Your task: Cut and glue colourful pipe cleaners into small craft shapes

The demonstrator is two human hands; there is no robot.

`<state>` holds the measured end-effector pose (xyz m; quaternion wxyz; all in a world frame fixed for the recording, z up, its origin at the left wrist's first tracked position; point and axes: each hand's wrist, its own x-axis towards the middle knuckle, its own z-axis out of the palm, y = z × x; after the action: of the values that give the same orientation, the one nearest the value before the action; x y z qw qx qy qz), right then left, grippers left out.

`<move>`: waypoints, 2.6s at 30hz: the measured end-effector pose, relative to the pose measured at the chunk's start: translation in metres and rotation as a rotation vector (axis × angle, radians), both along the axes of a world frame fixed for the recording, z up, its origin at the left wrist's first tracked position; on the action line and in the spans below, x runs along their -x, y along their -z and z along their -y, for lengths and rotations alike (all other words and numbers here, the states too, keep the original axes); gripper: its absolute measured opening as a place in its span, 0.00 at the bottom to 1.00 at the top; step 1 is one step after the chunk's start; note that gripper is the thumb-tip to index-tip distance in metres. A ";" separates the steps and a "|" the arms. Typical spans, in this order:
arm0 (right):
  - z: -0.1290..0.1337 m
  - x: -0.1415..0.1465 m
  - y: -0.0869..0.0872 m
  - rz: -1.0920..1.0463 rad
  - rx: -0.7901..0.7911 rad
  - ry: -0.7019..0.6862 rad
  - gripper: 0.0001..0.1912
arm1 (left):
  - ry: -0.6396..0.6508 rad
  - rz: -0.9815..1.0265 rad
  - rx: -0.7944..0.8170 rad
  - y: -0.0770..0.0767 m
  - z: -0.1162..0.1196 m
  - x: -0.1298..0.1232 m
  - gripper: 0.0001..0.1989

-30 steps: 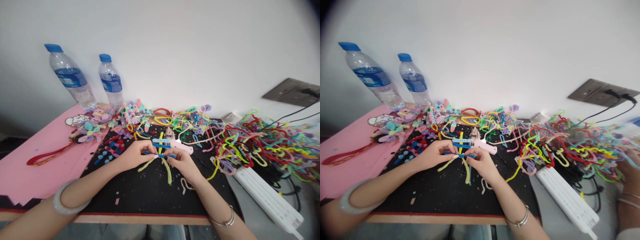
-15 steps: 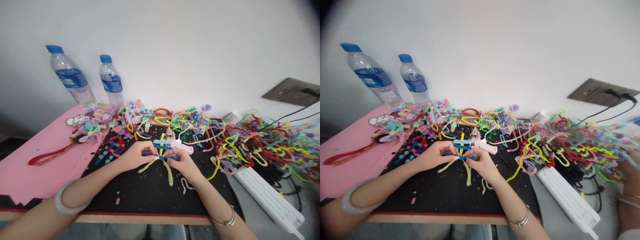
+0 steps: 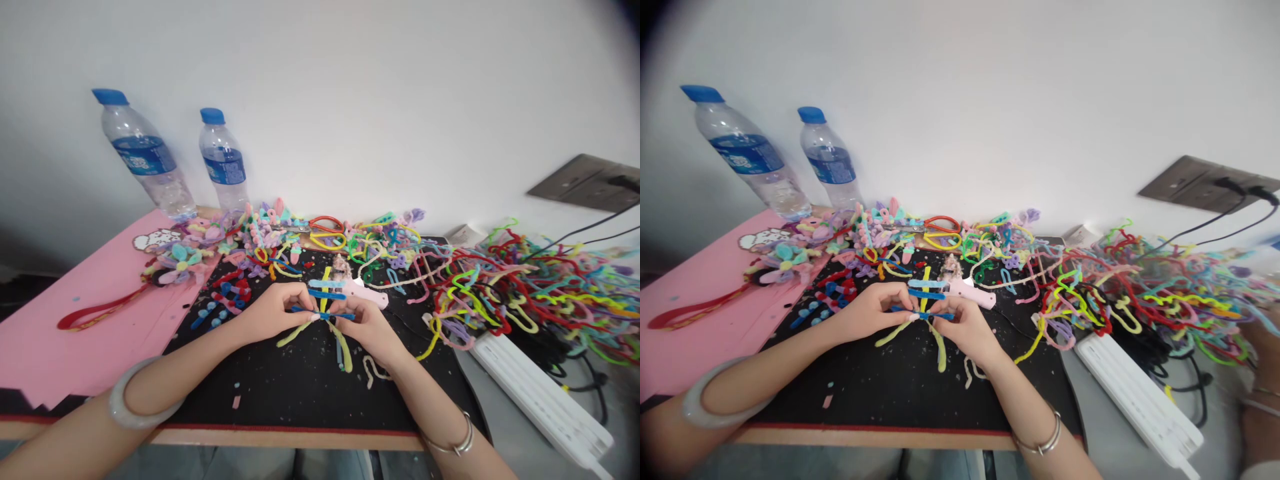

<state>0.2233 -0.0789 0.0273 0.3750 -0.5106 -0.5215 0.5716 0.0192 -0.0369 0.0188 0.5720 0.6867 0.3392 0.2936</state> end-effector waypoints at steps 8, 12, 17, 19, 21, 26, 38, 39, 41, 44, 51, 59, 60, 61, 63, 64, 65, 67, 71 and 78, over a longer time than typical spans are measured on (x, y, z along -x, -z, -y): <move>0.000 0.001 -0.002 -0.001 0.010 0.002 0.08 | -0.024 0.032 0.018 0.000 -0.001 0.000 0.06; 0.001 0.002 -0.004 -0.009 0.010 -0.003 0.08 | -0.028 0.027 0.017 -0.001 0.000 0.000 0.06; 0.001 0.002 -0.003 -0.017 0.027 -0.013 0.08 | -0.023 0.022 0.014 0.000 0.001 0.000 0.06; 0.000 0.001 -0.002 -0.015 0.031 -0.011 0.08 | -0.021 0.021 0.014 0.000 0.001 0.000 0.06; 0.000 0.001 -0.001 -0.014 0.036 -0.005 0.08 | -0.020 0.023 0.016 0.000 0.002 0.000 0.06; 0.001 0.002 -0.001 -0.032 0.044 -0.010 0.06 | -0.019 0.027 0.024 0.000 0.002 -0.001 0.05; 0.000 0.003 -0.002 -0.040 0.060 -0.013 0.07 | -0.022 0.010 0.047 -0.002 0.001 -0.002 0.05; 0.000 0.003 -0.003 -0.043 0.061 -0.014 0.06 | -0.026 0.013 0.049 -0.003 0.001 -0.002 0.05; 0.001 0.003 -0.004 -0.057 0.058 -0.015 0.07 | -0.041 0.018 0.052 -0.003 0.000 -0.003 0.05; 0.001 0.003 -0.005 -0.094 0.033 -0.011 0.08 | -0.057 0.017 0.056 -0.002 -0.001 -0.002 0.06; -0.001 -0.003 0.001 -0.234 0.021 0.044 0.12 | -0.128 0.003 0.001 0.000 -0.007 0.002 0.07; 0.000 -0.004 0.005 -0.033 -0.156 0.305 0.08 | -0.237 -0.311 -0.254 0.005 -0.011 0.005 0.06; 0.000 -0.004 0.006 -0.019 -0.166 0.310 0.08 | -0.237 -0.346 -0.299 0.005 -0.012 0.006 0.05; 0.000 -0.005 0.006 -0.012 -0.172 0.309 0.08 | -0.241 -0.372 -0.340 0.006 -0.012 0.007 0.05; 0.000 -0.005 0.006 -0.005 -0.180 0.303 0.08 | -0.254 -0.407 -0.406 0.008 -0.014 0.008 0.05; 0.000 -0.005 0.007 -0.002 -0.184 0.301 0.08 | -0.264 -0.419 -0.435 0.009 -0.015 0.009 0.05; 0.000 -0.005 0.007 0.002 -0.188 0.301 0.08 | -0.274 -0.428 -0.463 0.010 -0.016 0.010 0.05; 0.000 -0.005 0.007 0.009 -0.198 0.308 0.07 | -0.289 -0.442 -0.516 0.011 -0.017 0.011 0.06; 0.000 -0.006 0.007 0.024 -0.210 0.336 0.07 | -0.296 -0.472 -0.584 0.010 -0.016 0.013 0.08; -0.001 -0.006 0.009 0.038 -0.213 0.332 0.07 | -0.279 -0.563 -0.620 0.004 -0.012 0.011 0.14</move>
<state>0.2296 -0.0777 0.0182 0.5063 -0.5576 -0.4945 0.4337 0.0085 -0.0254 0.0144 0.1792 0.8267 0.4671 0.2574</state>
